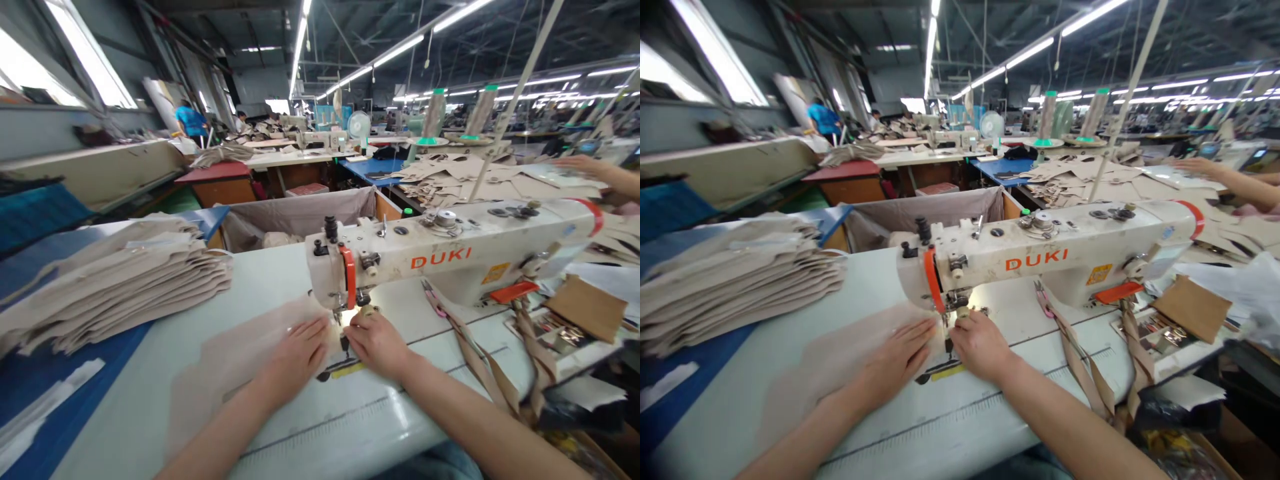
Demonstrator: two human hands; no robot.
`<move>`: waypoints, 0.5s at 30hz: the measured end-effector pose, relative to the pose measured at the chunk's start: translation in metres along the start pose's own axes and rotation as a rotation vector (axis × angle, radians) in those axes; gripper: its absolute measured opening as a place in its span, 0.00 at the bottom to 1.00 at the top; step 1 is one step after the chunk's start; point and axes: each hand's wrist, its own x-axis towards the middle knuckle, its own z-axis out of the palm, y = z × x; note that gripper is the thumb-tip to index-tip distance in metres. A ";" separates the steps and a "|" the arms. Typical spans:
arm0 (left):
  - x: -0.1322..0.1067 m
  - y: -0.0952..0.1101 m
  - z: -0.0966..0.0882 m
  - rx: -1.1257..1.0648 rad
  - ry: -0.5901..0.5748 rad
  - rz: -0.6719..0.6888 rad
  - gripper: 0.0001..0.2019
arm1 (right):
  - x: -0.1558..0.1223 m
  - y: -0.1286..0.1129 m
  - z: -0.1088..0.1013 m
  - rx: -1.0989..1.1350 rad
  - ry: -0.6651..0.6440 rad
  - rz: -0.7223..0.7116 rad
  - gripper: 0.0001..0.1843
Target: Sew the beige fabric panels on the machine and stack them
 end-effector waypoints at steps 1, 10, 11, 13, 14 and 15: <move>-0.011 0.004 -0.004 0.006 -0.019 0.003 0.20 | -0.002 0.000 0.000 0.015 0.021 -0.011 0.10; -0.108 0.020 -0.047 0.209 0.249 -0.289 0.38 | -0.008 0.000 0.002 0.172 0.184 -0.133 0.11; -0.125 0.020 -0.044 0.205 0.192 -0.309 0.43 | -0.008 0.000 0.001 0.168 0.191 -0.139 0.12; -0.160 0.024 -0.036 0.181 -0.005 -0.305 0.50 | -0.010 -0.002 0.000 0.155 0.200 -0.147 0.12; -0.177 0.027 -0.032 0.163 -0.092 -0.303 0.49 | -0.011 -0.002 0.000 0.146 0.201 -0.152 0.13; -0.191 0.029 -0.031 0.130 -0.154 -0.297 0.45 | -0.012 -0.002 0.000 0.138 0.203 -0.155 0.13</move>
